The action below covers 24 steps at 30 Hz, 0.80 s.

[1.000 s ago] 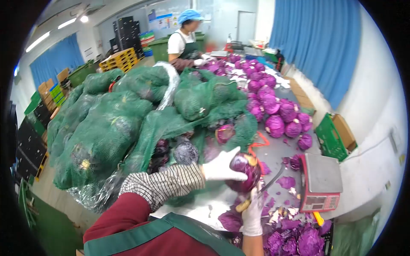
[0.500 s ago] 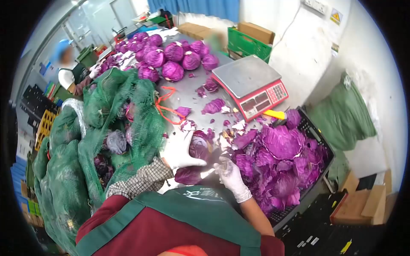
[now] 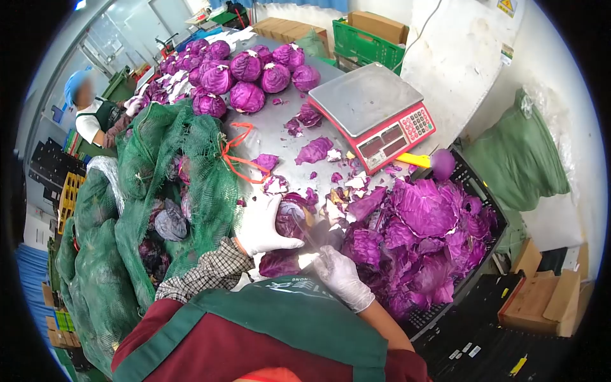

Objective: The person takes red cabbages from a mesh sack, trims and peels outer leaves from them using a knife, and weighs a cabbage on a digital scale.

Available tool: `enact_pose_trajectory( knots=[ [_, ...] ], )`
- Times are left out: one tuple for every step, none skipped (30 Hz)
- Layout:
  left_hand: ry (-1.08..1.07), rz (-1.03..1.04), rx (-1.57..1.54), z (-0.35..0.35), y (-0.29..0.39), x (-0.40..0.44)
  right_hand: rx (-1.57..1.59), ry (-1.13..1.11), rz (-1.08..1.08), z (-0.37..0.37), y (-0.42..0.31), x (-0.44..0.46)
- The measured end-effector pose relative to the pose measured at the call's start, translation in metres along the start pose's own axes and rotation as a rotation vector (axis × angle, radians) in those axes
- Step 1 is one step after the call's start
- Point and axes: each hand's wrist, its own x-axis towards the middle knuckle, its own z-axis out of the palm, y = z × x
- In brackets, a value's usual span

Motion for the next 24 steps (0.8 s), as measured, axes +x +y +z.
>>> enact_pose_trajectory(
  knots=[
    [-0.006,-0.005,-0.004,-0.001,-0.001,0.001,-0.016,-0.007,-0.003,0.001,0.001,0.002],
    [-0.019,-0.002,-0.027,0.000,-0.001,0.003,-0.012,-0.012,-0.006,0.000,0.000,0.003],
    [-0.027,0.002,-0.050,-0.001,-0.002,0.005,-0.010,-0.015,-0.012,-0.002,-0.003,0.004],
    [-0.033,0.008,-0.071,-0.002,-0.003,0.009,-0.007,-0.015,-0.021,-0.004,-0.004,0.009],
    [-0.041,0.009,-0.059,-0.006,-0.003,0.012,-0.033,-0.021,-0.024,-0.004,-0.004,0.015],
    [-0.054,0.011,-0.050,-0.009,-0.002,0.013,-0.060,-0.030,-0.021,-0.002,-0.002,0.018],
    [-0.067,0.015,-0.041,-0.009,-0.001,0.014,-0.086,-0.038,-0.017,0.000,0.001,0.022],
    [0.008,0.032,-0.041,-0.005,-0.003,0.017,-0.108,-0.055,0.011,0.000,0.004,0.027],
    [0.083,0.048,-0.041,0.002,-0.004,0.019,-0.129,-0.072,0.039,0.001,0.007,0.034],
    [0.165,0.064,-0.038,0.006,-0.006,0.021,-0.150,-0.087,0.062,0.001,0.009,0.043],
    [0.173,0.055,-0.026,0.008,-0.004,0.020,-0.184,-0.094,0.033,-0.001,0.011,0.050],
    [0.192,0.048,-0.010,0.007,-0.002,0.021,-0.265,-0.140,0.069,-0.005,0.008,0.057],
    [0.223,0.030,0.016,0.003,-0.004,0.023,-0.298,-0.145,0.032,-0.013,-0.006,0.068],
    [0.517,0.139,0.136,0.001,-0.005,0.024,-0.330,-0.164,-0.005,-0.018,-0.018,0.075],
    [0.318,0.030,-0.085,-0.003,-0.009,0.020,-0.367,-0.185,0.010,-0.022,-0.033,0.080],
    [0.101,-0.066,-0.320,-0.018,-0.001,0.020,-0.404,-0.207,0.024,-0.027,-0.050,0.086],
    [0.100,-0.044,-0.288,-0.017,-0.001,0.022,-0.415,-0.275,0.093,-0.032,-0.061,0.095],
    [0.043,-0.079,-0.364,-0.014,0.000,0.017,-0.423,-0.339,0.154,-0.034,-0.066,0.095],
    [0.057,-0.022,-0.265,-0.004,0.010,0.008,-0.470,-0.296,0.161,-0.022,-0.037,0.098],
    [0.082,0.032,-0.156,0.008,0.017,-0.005,-0.513,-0.246,0.155,-0.005,-0.004,0.108],
    [0.137,0.075,-0.164,0.019,0.010,-0.012,-0.377,-0.128,0.150,0.002,0.001,0.106],
    [0.189,0.065,-0.194,0.007,0.010,-0.025,-0.149,-0.140,0.211,0.013,0.024,0.095],
    [0.316,0.119,-0.202,0.015,-0.004,-0.033,0.075,-0.140,0.277,0.016,0.027,0.084],
    [0.448,0.166,-0.206,0.028,-0.021,-0.038,0.505,-0.200,0.456,0.015,0.031,0.068]
  ],
)
